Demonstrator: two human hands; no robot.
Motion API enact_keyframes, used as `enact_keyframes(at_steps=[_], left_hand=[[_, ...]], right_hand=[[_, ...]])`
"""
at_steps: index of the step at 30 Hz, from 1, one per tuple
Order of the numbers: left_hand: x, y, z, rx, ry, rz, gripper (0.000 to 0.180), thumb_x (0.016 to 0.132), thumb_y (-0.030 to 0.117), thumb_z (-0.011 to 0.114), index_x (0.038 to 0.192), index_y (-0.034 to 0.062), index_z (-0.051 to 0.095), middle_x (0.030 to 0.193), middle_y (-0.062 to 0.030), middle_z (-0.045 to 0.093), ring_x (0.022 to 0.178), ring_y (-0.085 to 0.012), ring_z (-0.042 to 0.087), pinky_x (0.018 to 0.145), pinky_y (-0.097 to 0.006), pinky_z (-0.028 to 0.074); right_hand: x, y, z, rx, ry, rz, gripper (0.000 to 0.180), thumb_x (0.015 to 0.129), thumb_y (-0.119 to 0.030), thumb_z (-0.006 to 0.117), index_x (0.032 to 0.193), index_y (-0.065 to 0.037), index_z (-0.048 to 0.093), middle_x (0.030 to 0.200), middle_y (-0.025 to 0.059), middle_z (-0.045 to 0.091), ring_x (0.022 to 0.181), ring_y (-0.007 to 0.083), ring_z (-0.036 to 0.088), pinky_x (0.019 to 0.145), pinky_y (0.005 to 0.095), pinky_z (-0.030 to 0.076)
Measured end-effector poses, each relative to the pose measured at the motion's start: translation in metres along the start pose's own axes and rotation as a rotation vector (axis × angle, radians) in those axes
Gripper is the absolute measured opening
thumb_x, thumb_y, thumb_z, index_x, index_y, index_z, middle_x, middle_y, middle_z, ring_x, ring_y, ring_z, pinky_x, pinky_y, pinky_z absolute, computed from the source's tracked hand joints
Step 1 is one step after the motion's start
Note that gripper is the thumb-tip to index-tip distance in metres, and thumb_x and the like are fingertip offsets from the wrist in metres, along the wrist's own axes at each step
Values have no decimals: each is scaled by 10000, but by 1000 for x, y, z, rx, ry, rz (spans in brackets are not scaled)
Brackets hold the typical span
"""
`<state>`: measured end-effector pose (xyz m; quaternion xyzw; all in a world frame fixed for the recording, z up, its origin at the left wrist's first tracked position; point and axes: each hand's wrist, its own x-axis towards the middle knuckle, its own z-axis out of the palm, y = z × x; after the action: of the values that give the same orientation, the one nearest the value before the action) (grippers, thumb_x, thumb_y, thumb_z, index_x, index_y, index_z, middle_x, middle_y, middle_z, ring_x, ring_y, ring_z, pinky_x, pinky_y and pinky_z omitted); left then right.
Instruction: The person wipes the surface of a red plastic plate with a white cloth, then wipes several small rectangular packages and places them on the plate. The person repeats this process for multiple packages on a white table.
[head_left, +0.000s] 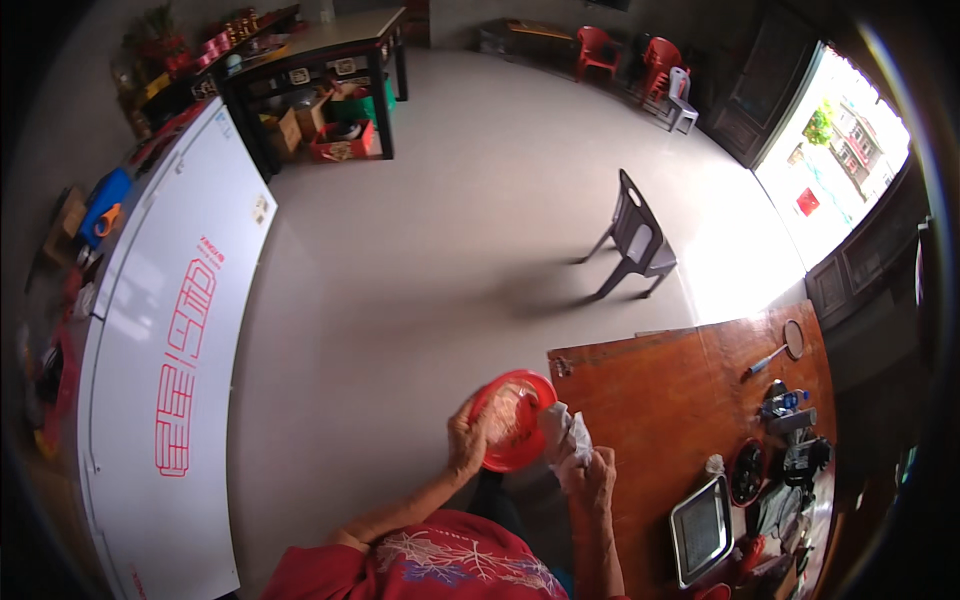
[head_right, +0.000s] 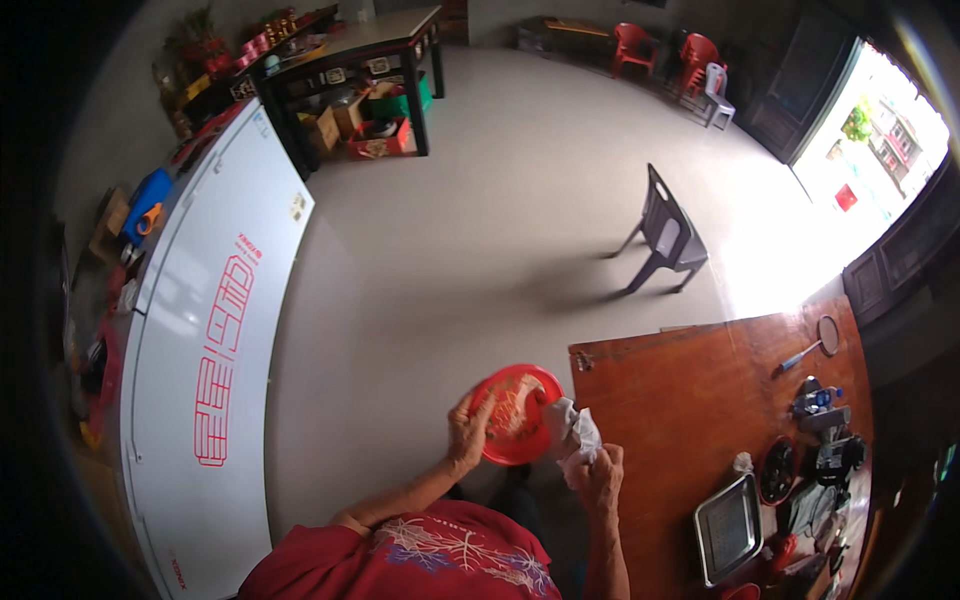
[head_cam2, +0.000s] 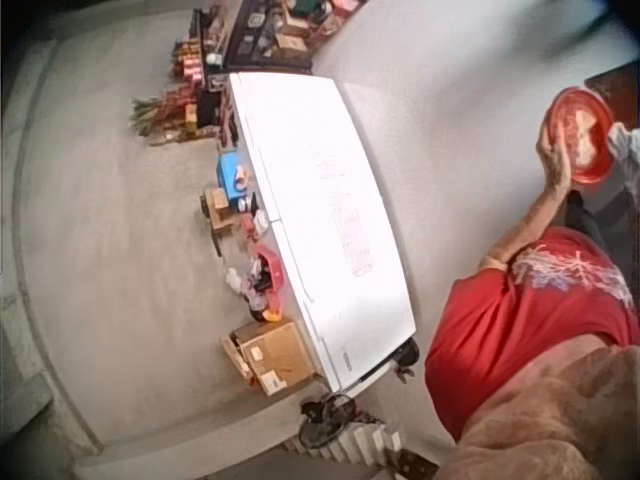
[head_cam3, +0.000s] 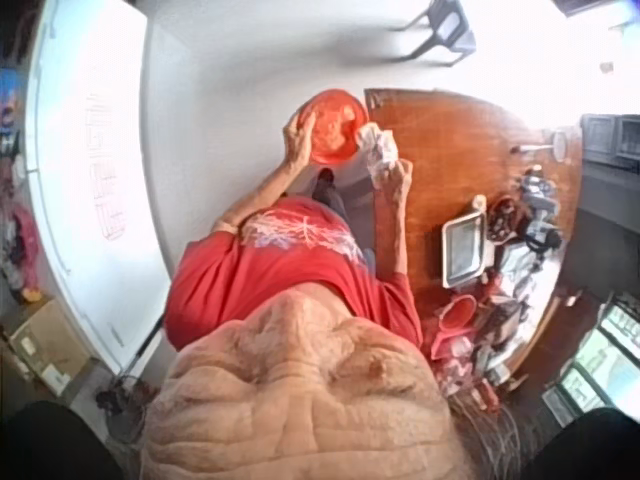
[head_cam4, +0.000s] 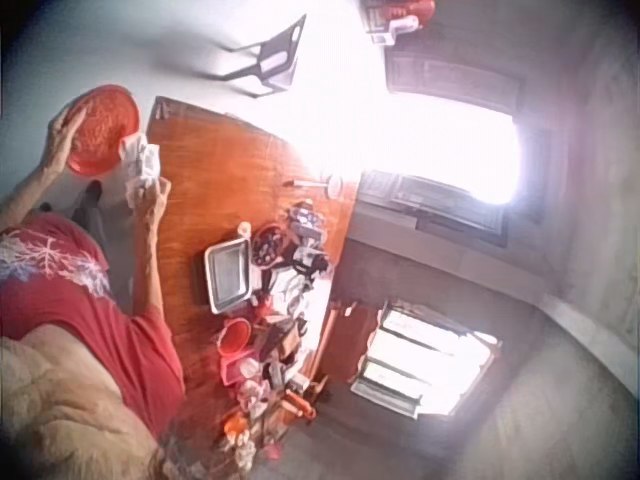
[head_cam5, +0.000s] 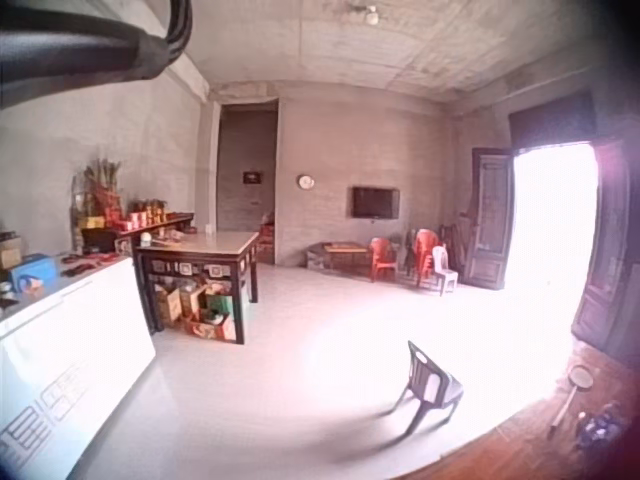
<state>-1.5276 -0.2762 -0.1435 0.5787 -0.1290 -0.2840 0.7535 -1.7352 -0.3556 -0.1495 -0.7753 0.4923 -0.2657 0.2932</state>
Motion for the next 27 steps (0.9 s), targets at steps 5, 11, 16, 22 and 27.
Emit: enact_keyframes(at_steps=[5, 11, 16, 22, 27], left_hand=[[44, 22, 44, -20, 1, 40, 289, 939, 193, 546, 1160, 14, 594, 1047, -35, 629, 960, -93, 545, 872, -263, 439], [87, 34, 60, -92, 95, 15, 311, 909, 245, 602, 1145, 42, 602, 1032, -17, 620, 937, -93, 545, 875, -270, 428], [127, 38, 47, -148, 148, -19, 355, 923, 280, 578, 1171, 25, 578, 1079, -33, 599, 993, -97, 524, 888, -261, 421], [183, 87, 22, -250, 251, 0, 421, 952, 364, 503, 1192, 20, 534, 1093, -33, 568, 968, -116, 525, 862, -248, 422], [281, 143, -77, -247, 280, 65, 398, 984, 399, 409, 1080, 38, 548, 1035, -17, 546, 967, -99, 500, 838, -267, 435]], right_hand=[[44, 93, -42, -120, 4, 20, 154, 753, -154, 583, 728, -4, 565, 935, 209, 553, 770, 367, 584, 639, 454, 490], [81, 145, -38, -737, -206, 428, 281, 865, -256, 506, 980, -15, 592, 1082, 178, 531, 888, 373, 582, 759, 484, 486], [175, 31, -14, 137, 96, 44, 226, 881, -105, 524, 1086, -18, 563, 1047, 172, 568, 924, 350, 581, 794, 450, 495], [249, -199, 132, 357, -150, -549, 358, 763, 16, 621, 1113, -30, 561, 1142, 177, 524, 1059, 357, 515, 901, 412, 449], [273, -324, 237, 571, -445, -954, 374, 703, -1, 646, 1067, 7, 561, 1165, 131, 503, 1087, 332, 491, 901, 433, 443]])
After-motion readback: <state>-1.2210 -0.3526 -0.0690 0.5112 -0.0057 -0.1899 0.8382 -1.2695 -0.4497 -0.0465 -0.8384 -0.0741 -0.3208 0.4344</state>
